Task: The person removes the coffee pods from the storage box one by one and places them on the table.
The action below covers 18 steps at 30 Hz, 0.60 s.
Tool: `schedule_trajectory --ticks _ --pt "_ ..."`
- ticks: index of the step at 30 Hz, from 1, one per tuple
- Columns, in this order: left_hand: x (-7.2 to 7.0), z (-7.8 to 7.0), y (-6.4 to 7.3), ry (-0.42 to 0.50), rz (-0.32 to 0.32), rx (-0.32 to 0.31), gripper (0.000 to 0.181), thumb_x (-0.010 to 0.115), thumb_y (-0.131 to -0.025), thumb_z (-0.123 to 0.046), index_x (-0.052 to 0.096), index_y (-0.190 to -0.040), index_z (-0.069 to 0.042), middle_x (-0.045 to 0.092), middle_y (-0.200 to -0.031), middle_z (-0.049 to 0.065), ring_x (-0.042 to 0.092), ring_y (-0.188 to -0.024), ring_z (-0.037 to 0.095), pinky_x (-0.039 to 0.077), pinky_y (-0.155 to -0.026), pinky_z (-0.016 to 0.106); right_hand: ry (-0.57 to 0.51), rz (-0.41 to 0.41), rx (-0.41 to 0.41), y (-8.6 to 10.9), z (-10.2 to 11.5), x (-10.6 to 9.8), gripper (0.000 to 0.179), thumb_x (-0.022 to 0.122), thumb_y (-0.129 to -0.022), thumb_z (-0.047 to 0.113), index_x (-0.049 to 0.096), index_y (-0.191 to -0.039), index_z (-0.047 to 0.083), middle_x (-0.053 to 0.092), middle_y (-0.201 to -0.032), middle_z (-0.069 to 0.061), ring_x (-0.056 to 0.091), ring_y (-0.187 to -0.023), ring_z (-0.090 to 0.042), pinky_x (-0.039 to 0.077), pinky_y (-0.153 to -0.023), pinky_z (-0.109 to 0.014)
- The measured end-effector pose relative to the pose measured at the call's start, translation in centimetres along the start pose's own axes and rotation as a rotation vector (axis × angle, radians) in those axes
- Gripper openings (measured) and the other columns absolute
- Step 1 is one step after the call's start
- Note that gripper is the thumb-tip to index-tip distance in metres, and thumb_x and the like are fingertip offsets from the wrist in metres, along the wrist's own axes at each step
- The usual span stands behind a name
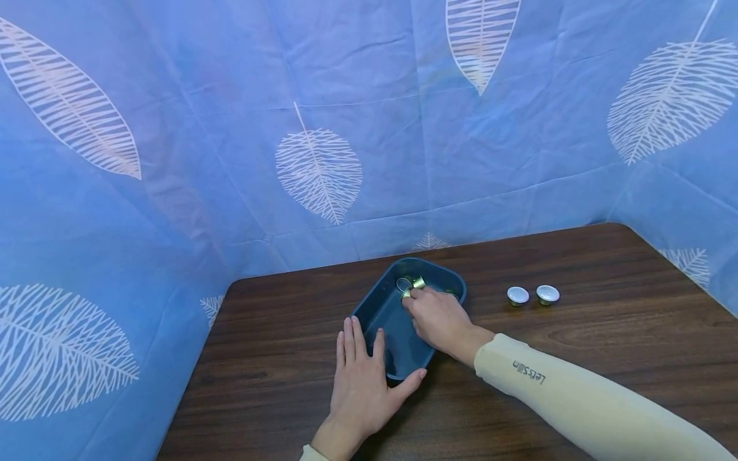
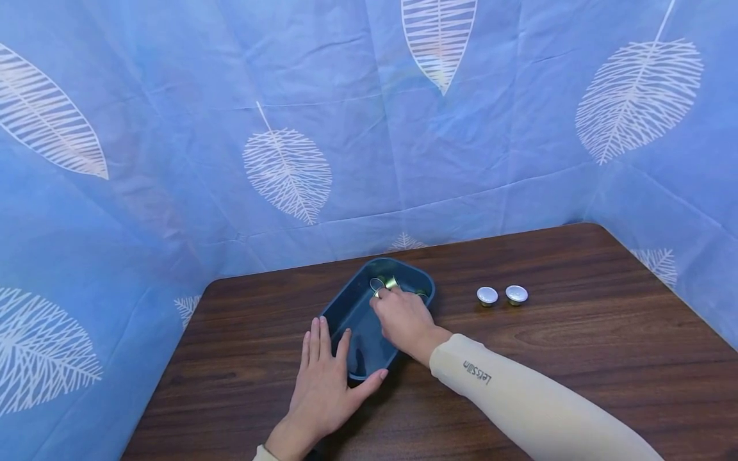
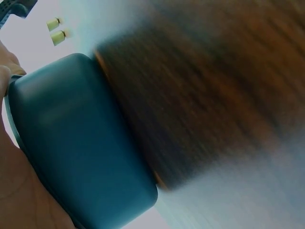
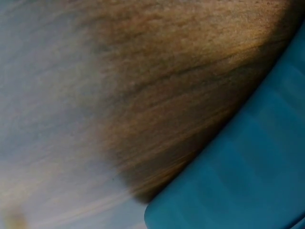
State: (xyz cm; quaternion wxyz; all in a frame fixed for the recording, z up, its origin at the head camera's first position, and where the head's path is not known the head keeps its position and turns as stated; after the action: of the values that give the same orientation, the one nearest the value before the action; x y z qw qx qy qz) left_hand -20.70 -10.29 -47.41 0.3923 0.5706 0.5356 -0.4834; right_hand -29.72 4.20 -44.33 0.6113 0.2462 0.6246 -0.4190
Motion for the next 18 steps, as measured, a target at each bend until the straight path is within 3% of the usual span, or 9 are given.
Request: schedule_trajectory --ticks 7,18 --pt "-0.04 0.01 0.02 0.007 0.007 -0.004 0.11 0.042 -0.09 -0.094 0.048 -0.163 -0.013 0.014 -0.178 0.028 0.007 -0.168 0.046 0.017 -0.135 0.063 0.067 -0.016 -0.03 -0.14 0.28 -0.08 0.026 0.079 -0.099 0.019 0.078 -0.123 0.01 0.079 -0.113 -0.008 0.076 -0.093 -0.025 0.066 -0.07 -0.042" --pt "0.11 0.04 -0.06 -0.019 0.013 -0.004 0.111 0.038 -0.089 -0.096 0.049 -0.162 -0.014 0.015 -0.178 0.027 0.008 -0.168 0.046 0.018 -0.134 0.063 0.098 0.061 -0.001 -0.14 0.13 0.22 0.038 0.082 -0.097 0.026 0.074 -0.13 0.009 0.078 -0.117 -0.01 0.078 -0.095 -0.026 0.067 -0.075 -0.045"
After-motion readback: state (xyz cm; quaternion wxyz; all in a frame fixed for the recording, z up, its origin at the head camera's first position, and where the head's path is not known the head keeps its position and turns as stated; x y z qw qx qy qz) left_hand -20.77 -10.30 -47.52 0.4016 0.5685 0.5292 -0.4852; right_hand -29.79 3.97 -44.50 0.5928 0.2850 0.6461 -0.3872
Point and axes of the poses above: each hand's wrist, its own y-axis away from the middle knuckle, its own x-axis out of the palm, z = x × y, the point moved 5 cm from there along -y, towards the middle knuckle
